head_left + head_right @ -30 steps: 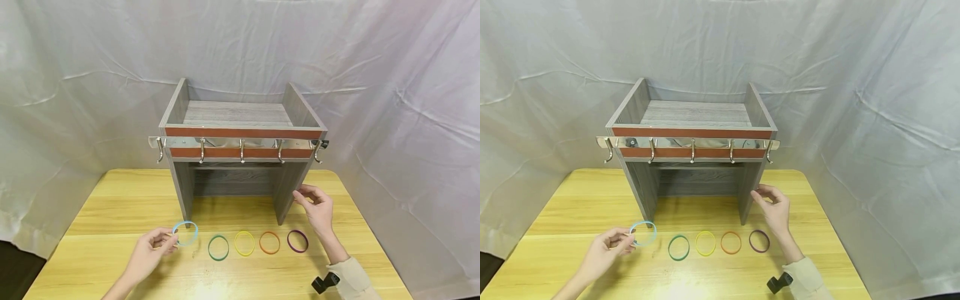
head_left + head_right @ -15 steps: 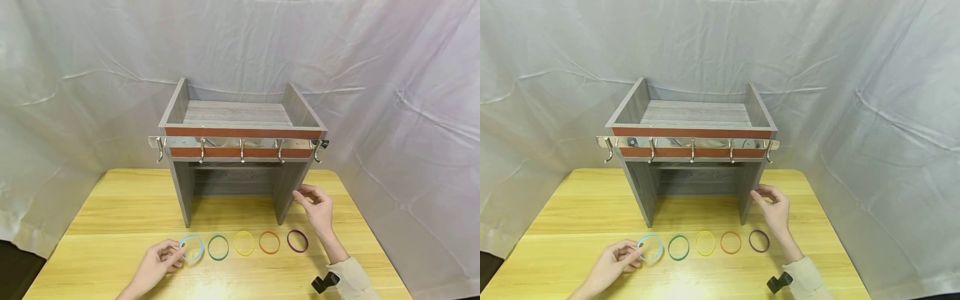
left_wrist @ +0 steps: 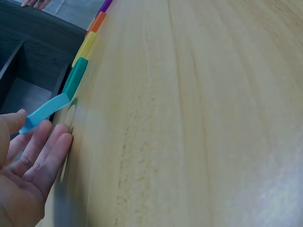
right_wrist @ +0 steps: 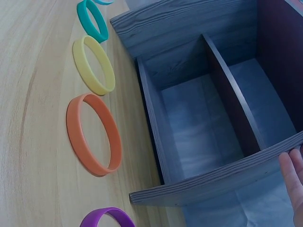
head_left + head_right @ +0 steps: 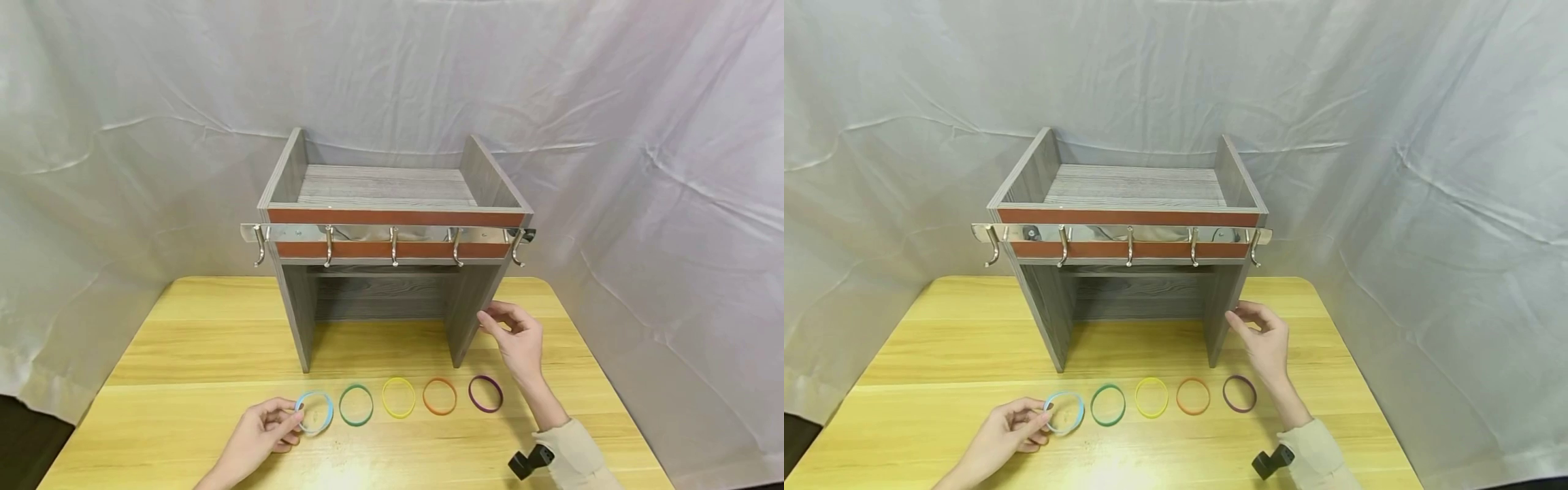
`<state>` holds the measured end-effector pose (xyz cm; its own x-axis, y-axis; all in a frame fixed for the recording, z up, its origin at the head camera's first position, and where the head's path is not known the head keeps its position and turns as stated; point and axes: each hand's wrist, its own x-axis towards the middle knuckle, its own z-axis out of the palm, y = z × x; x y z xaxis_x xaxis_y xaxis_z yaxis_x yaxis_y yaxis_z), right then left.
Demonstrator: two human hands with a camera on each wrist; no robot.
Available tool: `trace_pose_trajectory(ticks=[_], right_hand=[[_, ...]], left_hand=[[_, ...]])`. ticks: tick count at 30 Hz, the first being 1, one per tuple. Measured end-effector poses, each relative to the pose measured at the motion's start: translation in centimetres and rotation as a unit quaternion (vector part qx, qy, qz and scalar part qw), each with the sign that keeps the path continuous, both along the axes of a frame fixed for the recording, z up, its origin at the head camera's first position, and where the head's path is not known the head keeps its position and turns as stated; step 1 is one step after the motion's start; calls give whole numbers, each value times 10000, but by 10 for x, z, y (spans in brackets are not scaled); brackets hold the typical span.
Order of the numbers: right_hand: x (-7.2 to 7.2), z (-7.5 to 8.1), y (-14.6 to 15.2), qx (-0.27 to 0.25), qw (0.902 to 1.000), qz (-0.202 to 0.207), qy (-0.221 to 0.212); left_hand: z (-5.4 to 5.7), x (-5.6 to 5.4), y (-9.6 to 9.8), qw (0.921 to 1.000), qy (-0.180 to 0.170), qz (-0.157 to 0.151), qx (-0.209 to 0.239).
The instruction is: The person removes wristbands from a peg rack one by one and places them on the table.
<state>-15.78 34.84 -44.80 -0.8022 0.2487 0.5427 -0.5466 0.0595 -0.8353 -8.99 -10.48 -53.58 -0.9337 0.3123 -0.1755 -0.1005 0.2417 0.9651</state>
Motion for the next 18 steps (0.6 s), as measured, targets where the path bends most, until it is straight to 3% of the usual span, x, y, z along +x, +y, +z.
trace_pose_trajectory(ticks=[10, 18], right_hand=[[1, 0, -1, -46, 10000, 23, -40], [1, 0, -1, -83, 9999, -1, -127]], left_hand=[[-3, -3, -4, 9998, -180, 0, -70], [-1, -4, -12, 9991, -20, -57, -412]])
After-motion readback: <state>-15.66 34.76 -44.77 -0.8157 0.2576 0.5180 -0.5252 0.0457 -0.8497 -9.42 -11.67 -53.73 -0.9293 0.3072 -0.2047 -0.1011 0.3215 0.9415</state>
